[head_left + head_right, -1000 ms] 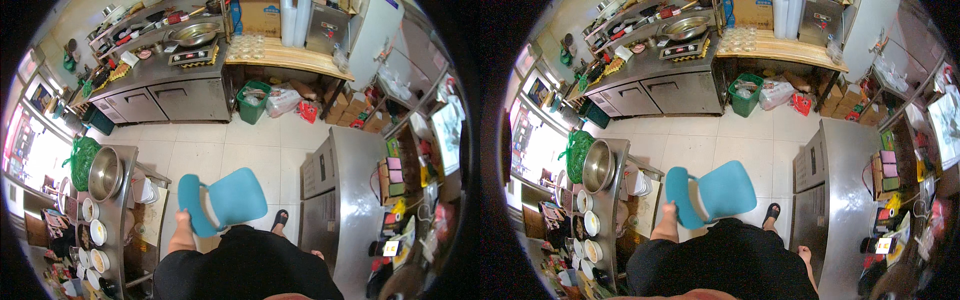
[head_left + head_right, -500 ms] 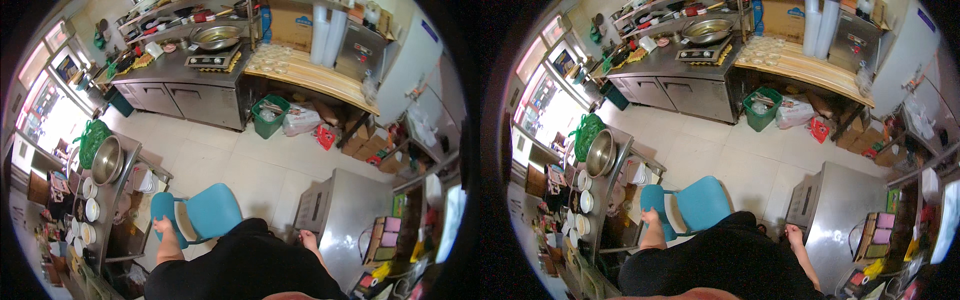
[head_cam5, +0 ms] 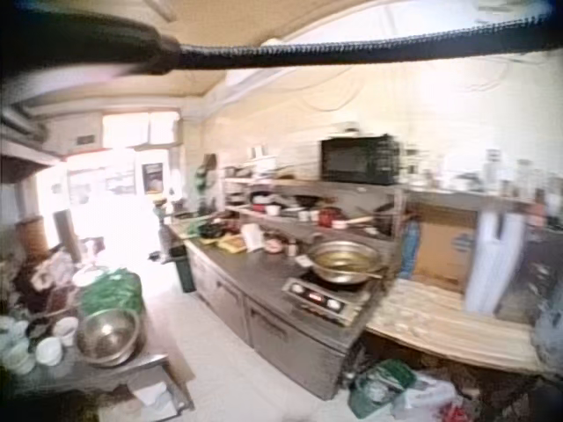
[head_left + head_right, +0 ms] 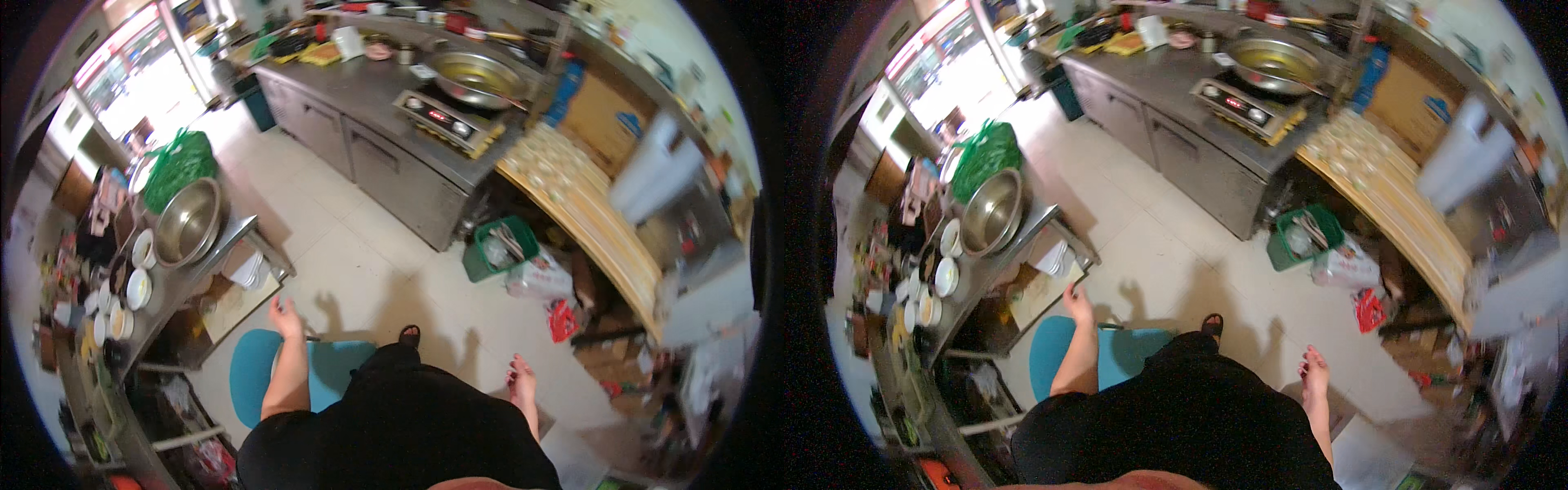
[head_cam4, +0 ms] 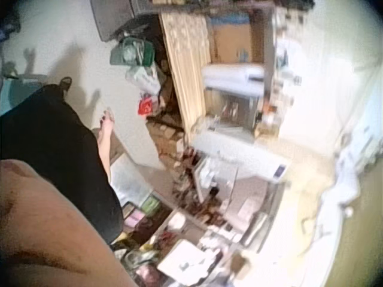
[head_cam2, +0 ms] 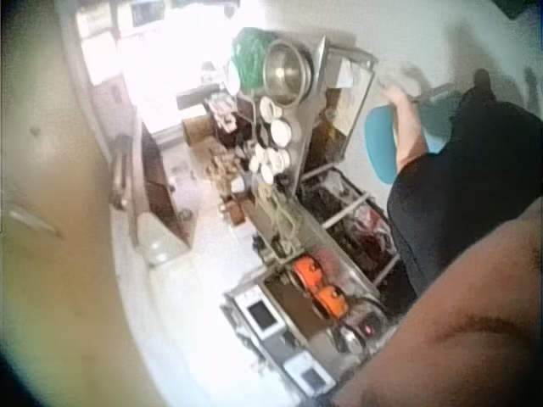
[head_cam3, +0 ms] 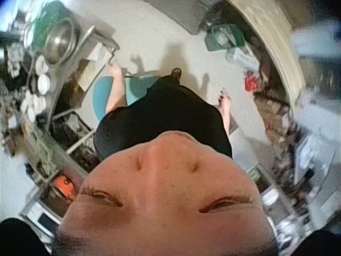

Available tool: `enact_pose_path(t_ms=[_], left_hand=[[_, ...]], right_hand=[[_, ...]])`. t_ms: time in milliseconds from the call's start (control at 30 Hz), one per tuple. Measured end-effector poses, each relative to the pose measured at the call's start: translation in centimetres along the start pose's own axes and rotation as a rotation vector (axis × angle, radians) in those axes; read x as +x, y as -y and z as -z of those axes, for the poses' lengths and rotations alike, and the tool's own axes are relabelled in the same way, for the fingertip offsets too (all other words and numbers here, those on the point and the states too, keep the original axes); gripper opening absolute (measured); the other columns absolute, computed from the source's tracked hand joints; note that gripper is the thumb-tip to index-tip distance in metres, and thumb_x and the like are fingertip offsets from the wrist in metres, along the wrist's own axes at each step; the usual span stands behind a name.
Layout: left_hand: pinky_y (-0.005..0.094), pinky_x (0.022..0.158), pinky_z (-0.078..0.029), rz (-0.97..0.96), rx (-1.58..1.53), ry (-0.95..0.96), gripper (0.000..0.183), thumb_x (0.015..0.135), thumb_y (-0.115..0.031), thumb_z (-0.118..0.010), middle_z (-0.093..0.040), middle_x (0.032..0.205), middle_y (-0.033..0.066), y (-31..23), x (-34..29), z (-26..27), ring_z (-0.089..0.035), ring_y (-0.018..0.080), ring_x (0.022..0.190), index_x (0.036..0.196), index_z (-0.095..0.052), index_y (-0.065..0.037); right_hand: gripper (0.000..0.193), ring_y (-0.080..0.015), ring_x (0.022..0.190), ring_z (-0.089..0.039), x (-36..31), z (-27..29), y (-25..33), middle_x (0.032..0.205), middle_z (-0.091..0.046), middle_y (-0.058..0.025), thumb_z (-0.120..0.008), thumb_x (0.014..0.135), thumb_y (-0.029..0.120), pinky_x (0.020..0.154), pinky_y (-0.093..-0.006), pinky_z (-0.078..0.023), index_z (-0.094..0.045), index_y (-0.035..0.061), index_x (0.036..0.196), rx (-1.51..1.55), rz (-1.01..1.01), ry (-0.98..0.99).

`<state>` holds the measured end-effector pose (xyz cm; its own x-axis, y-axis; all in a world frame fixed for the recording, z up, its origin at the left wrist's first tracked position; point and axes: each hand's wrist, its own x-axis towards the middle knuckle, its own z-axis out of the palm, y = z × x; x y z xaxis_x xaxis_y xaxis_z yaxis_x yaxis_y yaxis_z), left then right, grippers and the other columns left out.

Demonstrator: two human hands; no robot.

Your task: The person assembles a takeout meal by adding various toppings to a bowl of meat, including corn, sliced eggs, and other items. They then place the bowl into a plastic bag, add a receipt, and seal it for delivery.

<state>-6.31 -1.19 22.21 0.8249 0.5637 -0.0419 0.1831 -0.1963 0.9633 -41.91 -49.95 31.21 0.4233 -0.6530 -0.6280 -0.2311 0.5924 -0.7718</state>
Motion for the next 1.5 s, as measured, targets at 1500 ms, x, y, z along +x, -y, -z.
enact_pose_path(t_ms=[1500], left_hand=[[0.0346,0.087,-0.046,-0.060,0.117,1.254,0.054,0.097,-0.036,-0.051,-0.054,0.126,0.0149,-51.4,21.3,-84.2,-0.055,0.0238,0.109,0.133,-0.041,0.002]], right_hand=[[0.041,-0.0216,0.114,-0.052,43.0,-47.3,50.2,0.126,-0.056,-0.0153,-0.051,0.096,0.015,0.097,-0.0301,-0.038,-0.044,-0.0032,0.133,-0.041,0.567,-0.171]])
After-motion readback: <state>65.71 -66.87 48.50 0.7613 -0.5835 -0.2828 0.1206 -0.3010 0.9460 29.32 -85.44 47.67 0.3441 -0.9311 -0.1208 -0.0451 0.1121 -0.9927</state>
